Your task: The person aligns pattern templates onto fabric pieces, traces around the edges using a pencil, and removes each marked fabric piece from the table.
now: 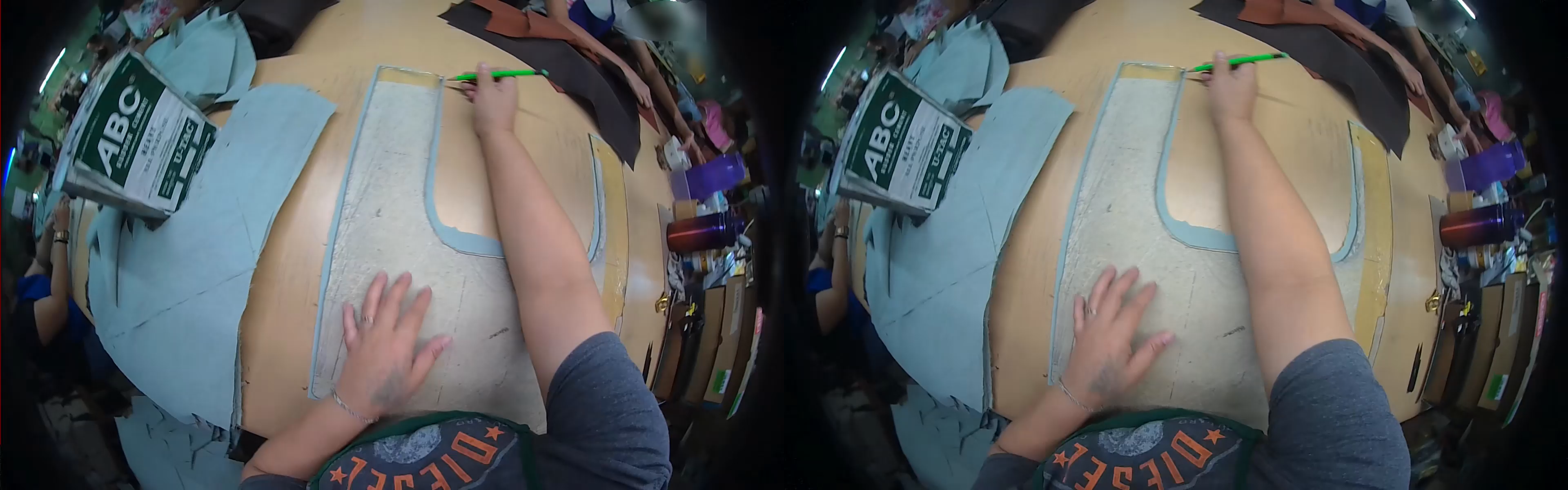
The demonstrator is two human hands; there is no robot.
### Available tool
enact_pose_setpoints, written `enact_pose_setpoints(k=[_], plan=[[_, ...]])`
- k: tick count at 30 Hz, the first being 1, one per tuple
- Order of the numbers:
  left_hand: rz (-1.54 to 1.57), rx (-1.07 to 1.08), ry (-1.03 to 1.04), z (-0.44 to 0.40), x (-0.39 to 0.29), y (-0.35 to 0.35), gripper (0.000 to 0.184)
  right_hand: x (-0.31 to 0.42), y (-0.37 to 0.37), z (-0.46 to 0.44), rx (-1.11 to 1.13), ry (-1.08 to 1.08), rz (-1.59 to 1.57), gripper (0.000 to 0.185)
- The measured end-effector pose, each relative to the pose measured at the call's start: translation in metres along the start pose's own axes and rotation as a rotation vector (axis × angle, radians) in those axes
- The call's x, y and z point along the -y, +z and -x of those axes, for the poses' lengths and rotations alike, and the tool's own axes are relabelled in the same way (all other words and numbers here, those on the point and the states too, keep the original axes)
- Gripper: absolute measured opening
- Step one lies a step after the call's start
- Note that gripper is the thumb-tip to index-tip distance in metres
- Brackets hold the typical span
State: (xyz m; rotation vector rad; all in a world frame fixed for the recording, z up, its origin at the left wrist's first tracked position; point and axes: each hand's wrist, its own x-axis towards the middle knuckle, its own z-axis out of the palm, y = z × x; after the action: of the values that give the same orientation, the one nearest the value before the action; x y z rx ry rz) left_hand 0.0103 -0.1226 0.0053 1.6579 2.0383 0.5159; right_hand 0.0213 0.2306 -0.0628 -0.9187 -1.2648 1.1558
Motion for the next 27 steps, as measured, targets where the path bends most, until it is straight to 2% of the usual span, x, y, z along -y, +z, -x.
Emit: enact_pose_setpoints(k=[3,6,8,11,16,19,22,27], plan=[[0.033,-0.178,0.095,-0.053,0.0,-0.012,0.048,0.005,0.007,0.004,0.021,-0.058,0.119,0.019],[0.002,-0.407,0.245,-0.138,0.013,-0.015,0.041,0.003,0.007,0.002,-0.042,-0.071,-0.006,0.019],[-0.095,-0.441,0.175,-0.197,0.027,-0.014,0.044,0.001,0.006,-0.001,-0.017,-0.069,-0.002,0.019],[-0.278,-0.336,-0.122,-0.241,0.039,-0.01,0.044,-0.002,0.006,-0.002,0.062,-0.026,-0.017,0.019],[-0.3,-0.289,-0.181,-0.245,0.043,-0.007,0.048,0.005,0.023,-0.014,0.206,0.013,-0.116,0.023],[-0.313,-0.304,-0.169,-0.248,0.043,-0.008,0.047,-0.006,0.057,-0.032,0.329,-0.149,0.133,0.024],[-0.262,-0.31,-0.16,-0.246,0.043,-0.007,0.046,-0.011,0.08,-0.039,0.354,-0.201,0.292,0.029],[-0.234,-0.328,-0.151,-0.246,0.044,-0.007,0.045,-0.014,0.085,-0.04,0.419,-0.225,0.351,0.025]])
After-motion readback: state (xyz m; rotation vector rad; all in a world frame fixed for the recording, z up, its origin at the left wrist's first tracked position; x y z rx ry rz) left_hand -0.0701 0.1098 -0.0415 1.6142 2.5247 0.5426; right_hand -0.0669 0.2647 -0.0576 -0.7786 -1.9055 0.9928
